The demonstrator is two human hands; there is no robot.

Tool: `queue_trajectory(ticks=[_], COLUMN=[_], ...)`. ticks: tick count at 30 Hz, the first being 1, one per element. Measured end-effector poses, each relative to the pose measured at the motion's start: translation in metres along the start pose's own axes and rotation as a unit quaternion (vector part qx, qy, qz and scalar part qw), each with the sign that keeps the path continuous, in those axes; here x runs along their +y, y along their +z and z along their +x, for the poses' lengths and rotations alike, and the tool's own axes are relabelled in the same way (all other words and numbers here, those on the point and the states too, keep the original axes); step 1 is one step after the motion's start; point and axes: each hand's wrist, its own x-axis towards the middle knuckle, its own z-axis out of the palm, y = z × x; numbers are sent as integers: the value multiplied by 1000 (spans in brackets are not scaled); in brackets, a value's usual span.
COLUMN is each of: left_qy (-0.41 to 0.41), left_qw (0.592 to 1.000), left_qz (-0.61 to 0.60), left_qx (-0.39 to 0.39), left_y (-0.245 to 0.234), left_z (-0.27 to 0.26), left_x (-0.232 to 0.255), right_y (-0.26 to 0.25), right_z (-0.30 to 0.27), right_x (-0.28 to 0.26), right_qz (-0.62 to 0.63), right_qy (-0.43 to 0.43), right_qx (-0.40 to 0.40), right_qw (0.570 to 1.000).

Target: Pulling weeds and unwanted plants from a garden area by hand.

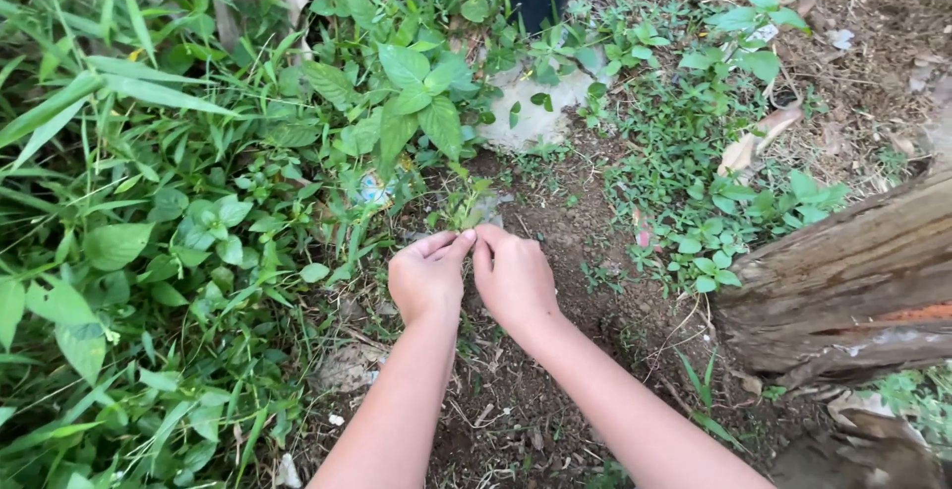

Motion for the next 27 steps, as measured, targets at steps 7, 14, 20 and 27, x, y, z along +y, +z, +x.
queue_trajectory(ticks=[7,14,20,27], left_qy=[42,28,5,4], left_qw=[987,982,974,969], left_qz=[155,159,176,182], left_qx=[-23,-95,-144,-165], left_y=[-5,16,31,32], left_z=[-16,-26,-48,-54], left_x=[24,11,11,2], right_y=[-23,-103,-112,-86], right_z=[3,36,5,-6], right_x=[21,116,194,204], right_qz=[-26,-505,-722,-810], right_qy=[-16,75,-2,-123], right_qx=[-76,-260,-248,-271], right_qw=[997,820,646,506])
